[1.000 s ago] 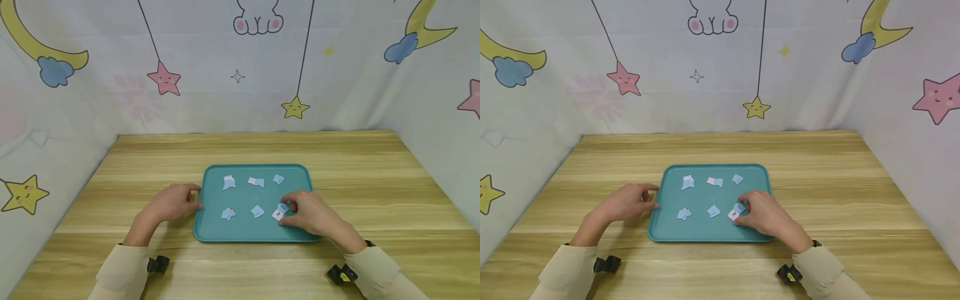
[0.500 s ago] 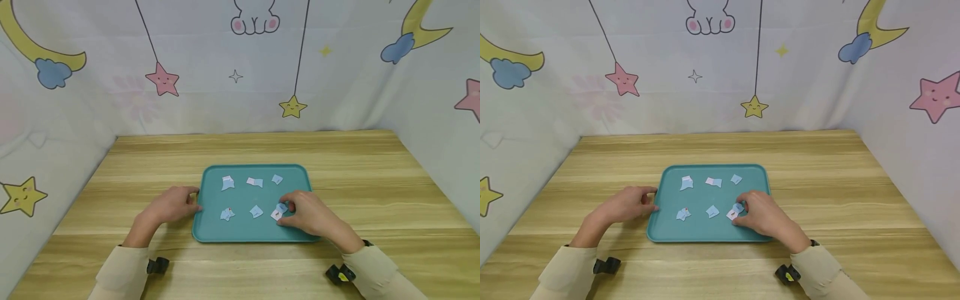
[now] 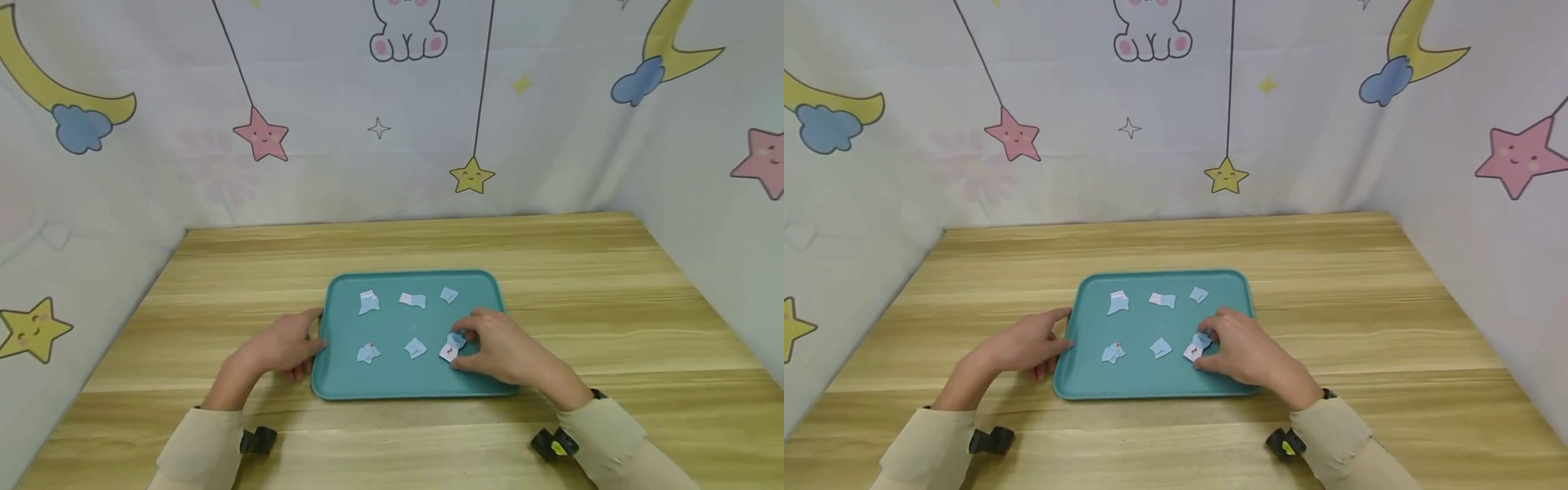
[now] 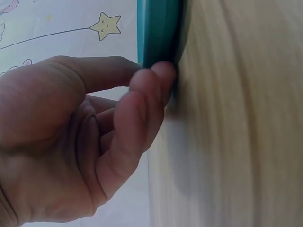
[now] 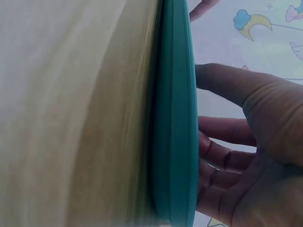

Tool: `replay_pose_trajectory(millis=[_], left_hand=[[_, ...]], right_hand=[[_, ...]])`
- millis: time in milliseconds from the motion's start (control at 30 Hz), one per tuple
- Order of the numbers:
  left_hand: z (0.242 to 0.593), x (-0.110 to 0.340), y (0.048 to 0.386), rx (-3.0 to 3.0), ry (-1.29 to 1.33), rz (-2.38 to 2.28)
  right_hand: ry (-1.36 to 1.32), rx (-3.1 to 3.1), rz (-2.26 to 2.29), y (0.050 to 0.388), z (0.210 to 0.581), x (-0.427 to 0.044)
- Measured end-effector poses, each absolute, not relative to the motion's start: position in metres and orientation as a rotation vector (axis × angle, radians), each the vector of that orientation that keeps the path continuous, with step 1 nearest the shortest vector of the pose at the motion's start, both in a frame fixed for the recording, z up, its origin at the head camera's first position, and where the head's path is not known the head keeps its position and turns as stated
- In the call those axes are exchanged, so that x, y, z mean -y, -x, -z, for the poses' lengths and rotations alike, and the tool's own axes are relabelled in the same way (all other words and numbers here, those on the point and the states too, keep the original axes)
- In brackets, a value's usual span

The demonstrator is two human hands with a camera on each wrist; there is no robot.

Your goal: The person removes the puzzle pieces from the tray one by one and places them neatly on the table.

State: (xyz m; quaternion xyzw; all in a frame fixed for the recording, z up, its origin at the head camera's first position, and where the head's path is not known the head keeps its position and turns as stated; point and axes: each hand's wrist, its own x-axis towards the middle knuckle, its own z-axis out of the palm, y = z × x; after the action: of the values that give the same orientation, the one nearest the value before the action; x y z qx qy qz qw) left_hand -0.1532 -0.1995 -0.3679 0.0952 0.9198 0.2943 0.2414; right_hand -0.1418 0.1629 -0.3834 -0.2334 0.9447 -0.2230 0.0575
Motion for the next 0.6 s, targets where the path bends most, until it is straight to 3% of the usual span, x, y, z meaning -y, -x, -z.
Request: replay_pose_trajectory(millis=[600], left_hand=[[0.370,0.200,0.153,-2.461,-0.259,-0.873]], right_hand=[[0.661,-2.829,0.753,0.148,0.376,-0.174]])
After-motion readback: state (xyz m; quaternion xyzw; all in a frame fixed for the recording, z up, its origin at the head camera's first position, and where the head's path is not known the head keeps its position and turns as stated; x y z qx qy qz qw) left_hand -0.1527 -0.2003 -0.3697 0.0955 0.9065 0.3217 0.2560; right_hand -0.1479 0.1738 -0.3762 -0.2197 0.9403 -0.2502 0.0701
